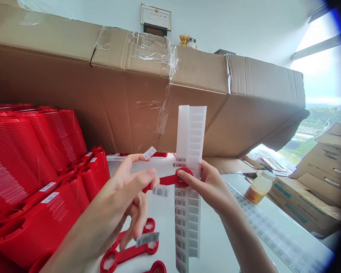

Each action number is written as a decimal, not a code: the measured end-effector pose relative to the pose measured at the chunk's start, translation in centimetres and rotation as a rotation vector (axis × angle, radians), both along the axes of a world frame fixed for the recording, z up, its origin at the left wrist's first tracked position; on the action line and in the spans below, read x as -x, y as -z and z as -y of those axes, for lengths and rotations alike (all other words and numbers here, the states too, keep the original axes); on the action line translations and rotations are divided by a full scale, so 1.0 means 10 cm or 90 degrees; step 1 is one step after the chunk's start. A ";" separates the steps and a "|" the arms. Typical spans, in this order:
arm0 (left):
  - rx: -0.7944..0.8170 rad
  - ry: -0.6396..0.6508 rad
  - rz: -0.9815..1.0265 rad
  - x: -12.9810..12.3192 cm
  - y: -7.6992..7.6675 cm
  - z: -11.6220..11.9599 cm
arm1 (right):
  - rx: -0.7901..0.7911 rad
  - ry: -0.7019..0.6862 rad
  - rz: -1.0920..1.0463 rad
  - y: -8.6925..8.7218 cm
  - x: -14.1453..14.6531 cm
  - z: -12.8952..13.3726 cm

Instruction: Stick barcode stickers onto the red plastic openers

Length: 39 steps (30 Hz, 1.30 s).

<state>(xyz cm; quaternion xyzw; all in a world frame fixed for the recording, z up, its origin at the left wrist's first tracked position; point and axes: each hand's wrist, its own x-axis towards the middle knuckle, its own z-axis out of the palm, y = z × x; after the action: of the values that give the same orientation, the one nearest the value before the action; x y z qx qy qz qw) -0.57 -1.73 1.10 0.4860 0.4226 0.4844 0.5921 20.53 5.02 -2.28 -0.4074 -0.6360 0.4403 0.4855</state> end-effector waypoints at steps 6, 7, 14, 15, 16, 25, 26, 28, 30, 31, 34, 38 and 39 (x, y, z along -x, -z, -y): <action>-0.015 -0.057 -0.147 -0.21 -0.03 0.07 | -0.035 0.034 -0.051 -0.05 -0.08 0.05; -0.021 -0.071 -0.162 -0.24 -0.03 0.07 | -0.042 0.037 -0.055 -0.06 -0.08 0.07; -0.041 -0.113 -0.209 -0.30 -0.03 0.08 | -0.072 0.000 -0.106 -0.08 -0.06 0.17; -0.042 -0.114 -0.208 -0.30 -0.03 0.08 | -0.073 0.001 -0.113 -0.08 -0.06 0.18; -0.043 -0.114 -0.206 -0.30 -0.03 0.09 | -0.072 0.003 -0.118 -0.08 -0.06 0.19; -0.032 -0.109 -0.219 -0.29 -0.04 0.10 | -0.068 0.006 -0.143 -0.08 -0.07 0.24; -0.033 -0.108 -0.221 -0.29 -0.04 0.09 | -0.068 0.005 -0.145 -0.08 -0.07 0.24; -0.034 -0.107 -0.223 -0.29 -0.04 0.09 | -0.067 0.003 -0.150 -0.09 -0.07 0.24; -0.031 -0.106 -0.225 -0.29 -0.05 0.09 | -0.065 0.001 -0.154 -0.09 -0.07 0.24; -0.030 -0.107 -0.225 -0.29 -0.05 0.09 | -0.063 0.000 -0.155 -0.09 -0.07 0.24; -0.028 -0.111 -0.222 -0.30 -0.05 0.09 | -0.060 0.004 -0.154 -0.10 -0.07 0.23; -0.034 -0.110 -0.221 -0.29 -0.05 0.09 | -0.058 0.020 -0.146 -0.11 -0.07 0.23; -0.035 -0.110 -0.219 -0.29 -0.05 0.09 | -0.058 0.023 -0.145 -0.11 -0.07 0.23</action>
<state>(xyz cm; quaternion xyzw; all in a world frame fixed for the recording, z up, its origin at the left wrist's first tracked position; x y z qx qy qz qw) 2.38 -2.66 1.57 0.5393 0.5444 0.4548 0.4538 21.25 2.72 -1.20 -0.3436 -0.5887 0.4454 0.5805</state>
